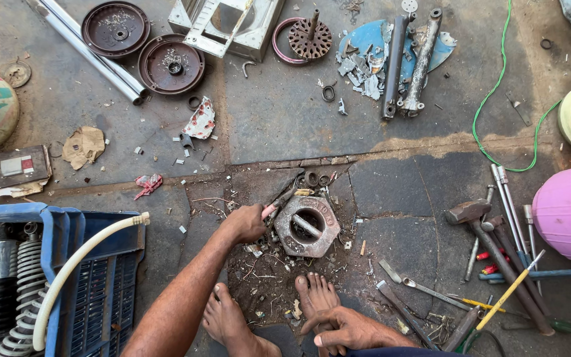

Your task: The person sits on the floor and uses a hammer and chisel to strike a metal rod held in a hexagonal metal block. They repeatedly adjust the rod and strike it to shape or remove material. The person also uses pliers to manipulate the rod and debris.

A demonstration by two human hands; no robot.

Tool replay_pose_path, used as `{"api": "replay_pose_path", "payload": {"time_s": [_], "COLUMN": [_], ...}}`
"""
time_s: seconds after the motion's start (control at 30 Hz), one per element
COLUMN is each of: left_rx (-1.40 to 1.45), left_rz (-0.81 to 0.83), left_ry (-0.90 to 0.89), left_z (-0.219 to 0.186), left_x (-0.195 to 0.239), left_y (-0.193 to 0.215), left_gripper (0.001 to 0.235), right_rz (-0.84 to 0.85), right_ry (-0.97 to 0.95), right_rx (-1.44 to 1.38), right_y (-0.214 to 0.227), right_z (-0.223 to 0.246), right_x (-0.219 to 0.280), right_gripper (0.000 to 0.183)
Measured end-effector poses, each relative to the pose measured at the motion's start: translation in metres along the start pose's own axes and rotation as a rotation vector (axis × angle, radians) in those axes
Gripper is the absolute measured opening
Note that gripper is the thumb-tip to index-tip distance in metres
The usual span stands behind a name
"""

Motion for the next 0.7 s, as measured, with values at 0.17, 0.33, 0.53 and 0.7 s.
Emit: {"api": "replay_pose_path", "payload": {"time_s": [0.17,0.33,0.53,0.7], "left_rx": [-0.006,-0.017,0.132,0.142], "left_rz": [-0.085,-0.092,0.089,0.194], "left_ry": [-0.002,-0.039,0.029,-0.008], "left_z": [0.029,0.047,0.060,0.050], "left_x": [-0.007,-0.007,-0.013,-0.042], "left_y": [-0.004,-0.002,-0.007,-0.006], "left_gripper": [0.035,0.032,0.025,0.030], "right_rz": [-0.050,-0.194,-0.251,-0.234], "right_ry": [-0.154,-0.190,-0.245,-0.137], "right_rx": [-0.042,0.141,0.438,0.381], "right_y": [0.014,0.054,0.103,0.134], "right_z": [0.002,0.038,0.061,0.042], "right_x": [-0.001,0.019,0.061,0.075], "right_gripper": [0.065,0.064,0.055,0.050]}}
Point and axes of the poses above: each hand's wrist, its own x-axis away from the middle knuckle, its own y-axis out of the back of the hand, z = x × y, the point moved 9 cm from there along -x, towards the middle knuckle, and after that the axes turned 5 degrees about -y, right-handed, at the moved point
